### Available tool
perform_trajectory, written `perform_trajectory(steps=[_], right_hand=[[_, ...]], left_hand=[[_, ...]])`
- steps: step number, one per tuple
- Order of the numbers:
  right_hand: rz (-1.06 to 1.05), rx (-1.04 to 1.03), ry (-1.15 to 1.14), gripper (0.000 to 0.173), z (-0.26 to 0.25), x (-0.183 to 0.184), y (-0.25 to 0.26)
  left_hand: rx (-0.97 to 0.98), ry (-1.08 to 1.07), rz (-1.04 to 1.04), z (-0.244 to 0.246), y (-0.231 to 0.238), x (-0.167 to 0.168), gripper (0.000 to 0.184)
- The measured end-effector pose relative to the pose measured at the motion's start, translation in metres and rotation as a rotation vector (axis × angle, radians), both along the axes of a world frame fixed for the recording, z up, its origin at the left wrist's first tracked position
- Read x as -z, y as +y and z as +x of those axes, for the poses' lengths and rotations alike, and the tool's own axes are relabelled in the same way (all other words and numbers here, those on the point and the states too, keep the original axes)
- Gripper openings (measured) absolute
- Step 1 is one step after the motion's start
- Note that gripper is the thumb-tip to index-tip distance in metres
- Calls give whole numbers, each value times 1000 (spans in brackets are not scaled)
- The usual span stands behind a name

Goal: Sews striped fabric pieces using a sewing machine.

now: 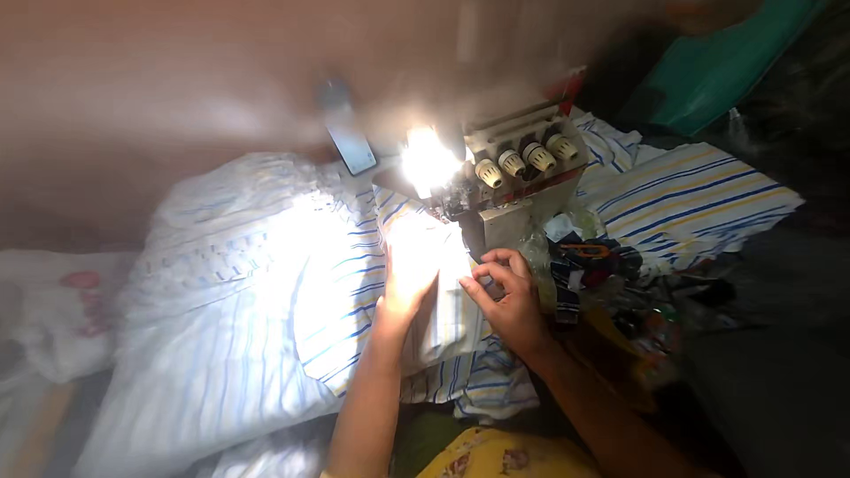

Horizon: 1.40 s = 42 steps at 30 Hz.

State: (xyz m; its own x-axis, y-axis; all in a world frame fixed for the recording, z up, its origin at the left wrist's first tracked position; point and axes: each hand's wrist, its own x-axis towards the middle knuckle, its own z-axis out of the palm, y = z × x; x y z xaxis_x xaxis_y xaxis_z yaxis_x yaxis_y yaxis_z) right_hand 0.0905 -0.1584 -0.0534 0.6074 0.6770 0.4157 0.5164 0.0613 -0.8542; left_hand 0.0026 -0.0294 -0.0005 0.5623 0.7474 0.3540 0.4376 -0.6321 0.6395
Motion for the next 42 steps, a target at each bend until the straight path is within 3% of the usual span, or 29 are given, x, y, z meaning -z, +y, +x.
perform_trajectory(steps=[5, 11, 17, 22, 26, 32, 42], right_hand=[[45, -76, 125, 16, 6, 4, 6], [124, -116, 204, 12, -6, 15, -8], [139, -101, 276, 12, -6, 14, -5], [157, -91, 339, 11, -3, 13, 0], [198, -124, 370, 20, -2, 12, -1], [216, -111, 370, 19, 3, 6, 5], [244, -82, 367, 18, 4, 6, 3]], left_hand=[[16, -9, 26, 0, 9, 11, 10], [33, -45, -109, -25, -16, 2, 11], [-36, -46, -22, -17, -17, 0, 13], [-207, -1, 298, -6, -24, 11, 20], [-248, 149, 518, -4, -48, 25, 28], [-263, 72, 536, -8, -56, 46, 40], [-185, 28, 434, -8, -54, 46, 39]])
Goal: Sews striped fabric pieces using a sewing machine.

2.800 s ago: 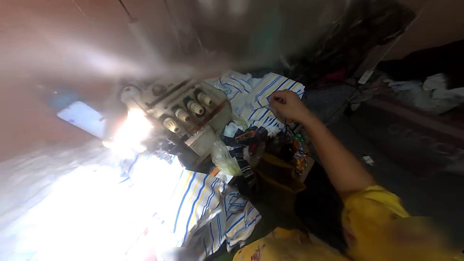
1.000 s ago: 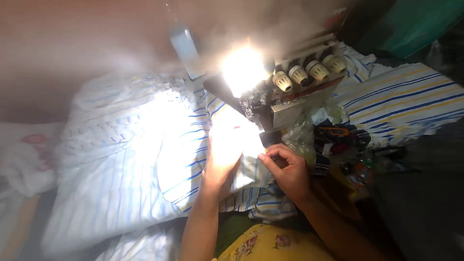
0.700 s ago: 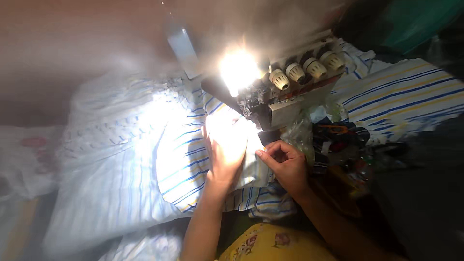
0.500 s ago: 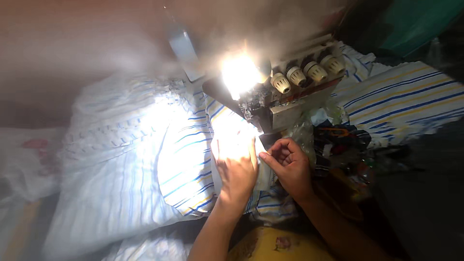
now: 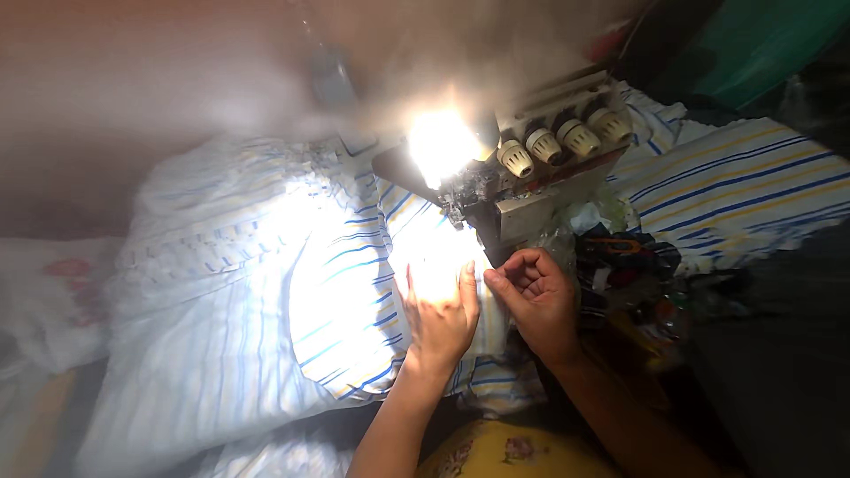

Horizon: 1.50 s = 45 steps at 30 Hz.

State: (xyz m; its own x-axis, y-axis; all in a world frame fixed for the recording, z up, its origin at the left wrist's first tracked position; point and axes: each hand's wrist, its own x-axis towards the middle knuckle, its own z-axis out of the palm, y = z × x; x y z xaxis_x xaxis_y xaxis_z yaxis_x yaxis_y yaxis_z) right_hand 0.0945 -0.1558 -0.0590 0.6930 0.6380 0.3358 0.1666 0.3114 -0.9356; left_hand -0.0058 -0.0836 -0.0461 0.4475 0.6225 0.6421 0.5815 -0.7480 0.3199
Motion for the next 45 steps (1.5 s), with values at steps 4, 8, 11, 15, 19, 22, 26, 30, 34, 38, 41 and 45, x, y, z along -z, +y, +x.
perform_trajectory(steps=[4, 8, 11, 15, 19, 22, 26, 30, 34, 38, 41, 45], right_hand=[[-11, 22, -17, 17, -1, -1, 0], [-57, 41, -39, 16, 3, -6, 11], [-97, 29, -77, 19, 10, -12, 26], [-118, 10, -106, 16, 17, -17, 38], [-109, -15, -108, 14, 20, -16, 40], [-151, -18, -123, 13, 20, -19, 39], [-291, -65, -148, 17, 17, -23, 19], [-458, -280, -10, 21, 30, -35, -20], [-370, -548, 445, 11, 21, -34, -39], [-263, -512, 732, 18, -34, -35, -29], [-257, -453, 798, 16, -52, -35, -20], [-274, -410, 705, 16, -52, -29, -25]], left_hand=[[17, 4, -34, -3, 2, -1, 40], [56, 29, -121, -4, 19, -9, 36], [139, 3, -316, -6, 47, -14, 46], [59, -184, -218, -42, 38, -18, 54], [-207, -608, 119, -124, -20, 37, 54], [-476, -992, -444, -144, -87, 58, 68], [-207, -1313, -1458, -158, -100, 64, 42], [379, -339, -1304, -222, -95, 9, 24], [-11, -27, -523, -293, -37, -113, 21], [-495, 160, -176, -253, 82, -162, 50], [-101, 202, 56, -170, 59, -138, 39], [447, 275, -223, -104, 25, -55, 31]])
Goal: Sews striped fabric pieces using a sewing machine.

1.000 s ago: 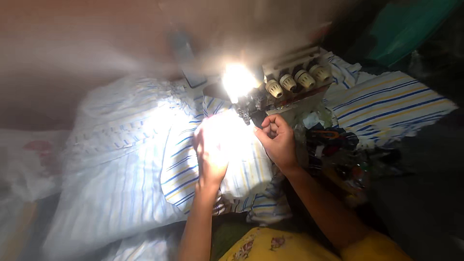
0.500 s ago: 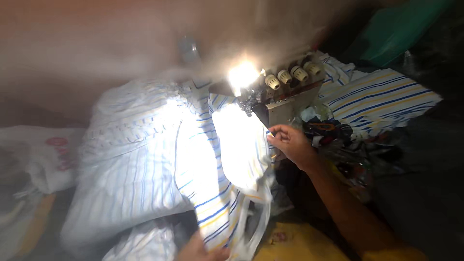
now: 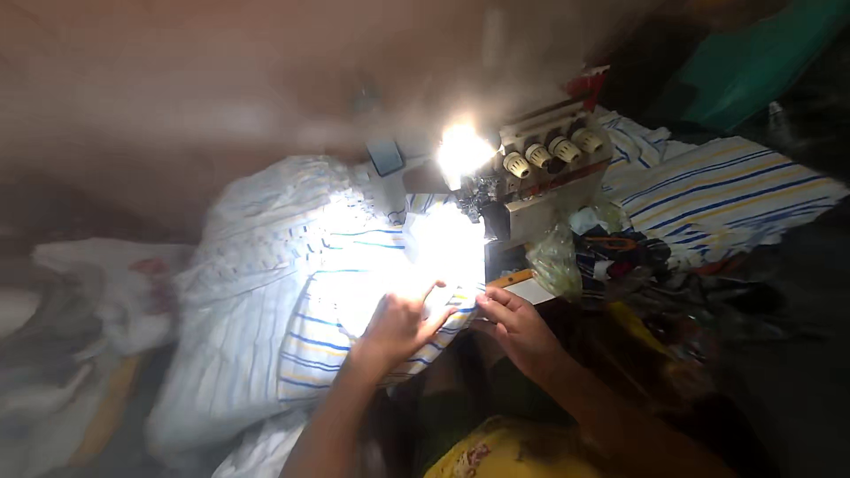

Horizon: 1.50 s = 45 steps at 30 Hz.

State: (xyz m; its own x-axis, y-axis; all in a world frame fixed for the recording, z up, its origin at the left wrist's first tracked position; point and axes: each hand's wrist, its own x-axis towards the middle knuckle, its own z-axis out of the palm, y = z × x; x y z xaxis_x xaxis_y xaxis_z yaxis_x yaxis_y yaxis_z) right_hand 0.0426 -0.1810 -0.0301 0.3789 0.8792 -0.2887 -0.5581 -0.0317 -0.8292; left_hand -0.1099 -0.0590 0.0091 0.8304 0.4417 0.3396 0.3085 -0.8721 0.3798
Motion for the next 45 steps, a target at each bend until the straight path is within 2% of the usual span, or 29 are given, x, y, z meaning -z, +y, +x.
perform_trajectory(steps=[2, 5, 7, 10, 11, 12, 13, 15, 17, 19, 22, 24, 29, 36, 45], right_hand=[[3, 13, -55, 15, 5, 2, -6], [18, 31, -107, 14, 12, 7, -12], [38, 35, -133, 14, 17, 14, -17], [28, 58, -191, 13, 21, 16, -22], [25, 71, -217, 13, 21, 15, -24], [26, 81, -247, 13, 22, 14, -25], [27, 93, -272, 13, 23, 14, -26], [29, 107, -294, 12, 25, 16, -29], [40, 122, -308, 10, 27, 22, -32], [47, 140, -318, 9, 29, 26, -33], [68, 142, -319, 8, 28, 31, -35], [79, 143, -329, 7, 28, 35, -36], [114, 179, -315, 6, 28, 40, -34], [183, 208, -341, 9, 34, 44, -14], [222, 188, -399, 9, 48, 30, 19]], left_hand=[[-36, 157, -200, 5, 12, 23, 35], [-92, 93, -354, -3, 17, 34, 27], [-179, -6, -478, -6, 7, 18, 25], [-329, -162, -840, -2, 1, -15, 18], [-391, -211, -932, 2, -1, -24, 21], [-425, -246, -934, 7, -4, -32, 24], [-406, -283, -850, 11, -4, -36, 22], [-320, -293, -453, 17, -4, -34, 7], [-209, -258, -57, 23, -9, -38, 22], [-75, -165, 213, 30, -22, -44, 30], [123, 3, 418, 41, -46, -39, 24], [161, 134, 539, 46, -62, -26, 24], [89, 304, 618, 55, -79, -8, 26], [-51, 302, 633, 76, -76, -5, 25], [-282, 329, 633, 111, -64, -3, 20]])
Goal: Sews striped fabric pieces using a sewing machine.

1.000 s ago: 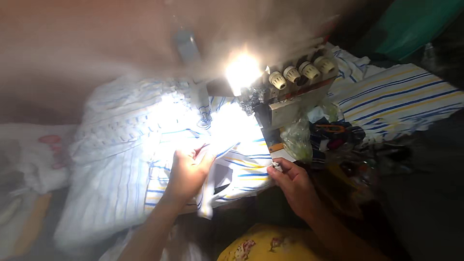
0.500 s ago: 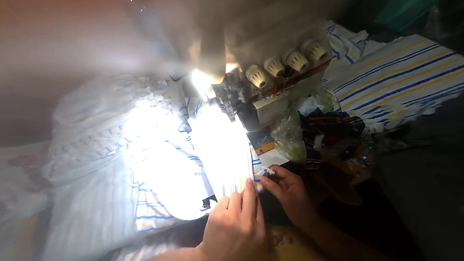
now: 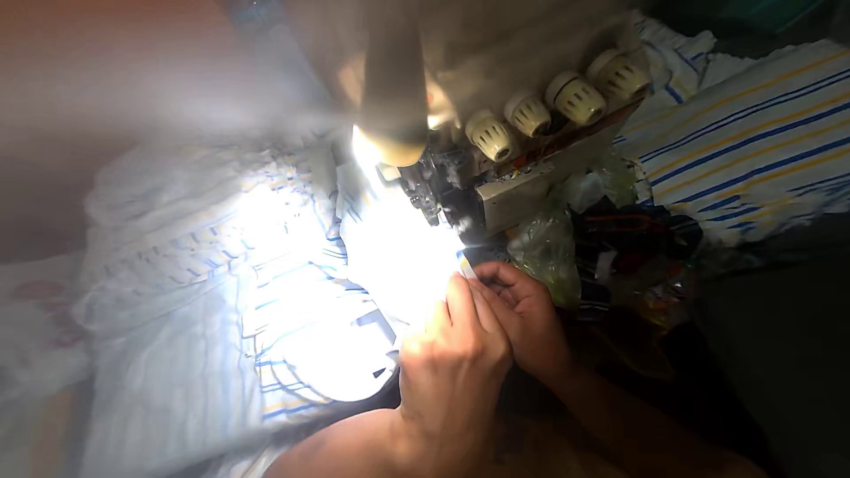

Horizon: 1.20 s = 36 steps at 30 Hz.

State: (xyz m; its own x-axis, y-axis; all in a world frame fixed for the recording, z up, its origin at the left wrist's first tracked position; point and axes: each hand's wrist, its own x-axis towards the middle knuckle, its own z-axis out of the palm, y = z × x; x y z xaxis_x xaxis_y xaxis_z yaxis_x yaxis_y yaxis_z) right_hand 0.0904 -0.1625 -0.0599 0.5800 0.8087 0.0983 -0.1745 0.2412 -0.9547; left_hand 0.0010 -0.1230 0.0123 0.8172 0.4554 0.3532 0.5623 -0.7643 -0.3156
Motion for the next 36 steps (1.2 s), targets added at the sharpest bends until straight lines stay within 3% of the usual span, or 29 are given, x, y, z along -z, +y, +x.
perform_trajectory(steps=[8, 17, 28, 32, 36], right_hand=[[-25, 22, -86, 6, 7, -5, 10], [-68, 36, -358, 17, 11, 6, -10], [-71, 23, -303, 15, 9, -1, -5], [-57, -21, -230, 24, 10, -2, -6], [-60, 9, -224, 12, 10, -3, -13]], left_hand=[[-63, -70, 43, 11, 5, 2, 18], [79, -255, -37, -21, 0, 19, 20], [120, -326, 44, -19, 6, 35, 19], [99, -331, 68, -18, 11, 36, 21], [202, -474, -15, -25, 15, 43, 15]])
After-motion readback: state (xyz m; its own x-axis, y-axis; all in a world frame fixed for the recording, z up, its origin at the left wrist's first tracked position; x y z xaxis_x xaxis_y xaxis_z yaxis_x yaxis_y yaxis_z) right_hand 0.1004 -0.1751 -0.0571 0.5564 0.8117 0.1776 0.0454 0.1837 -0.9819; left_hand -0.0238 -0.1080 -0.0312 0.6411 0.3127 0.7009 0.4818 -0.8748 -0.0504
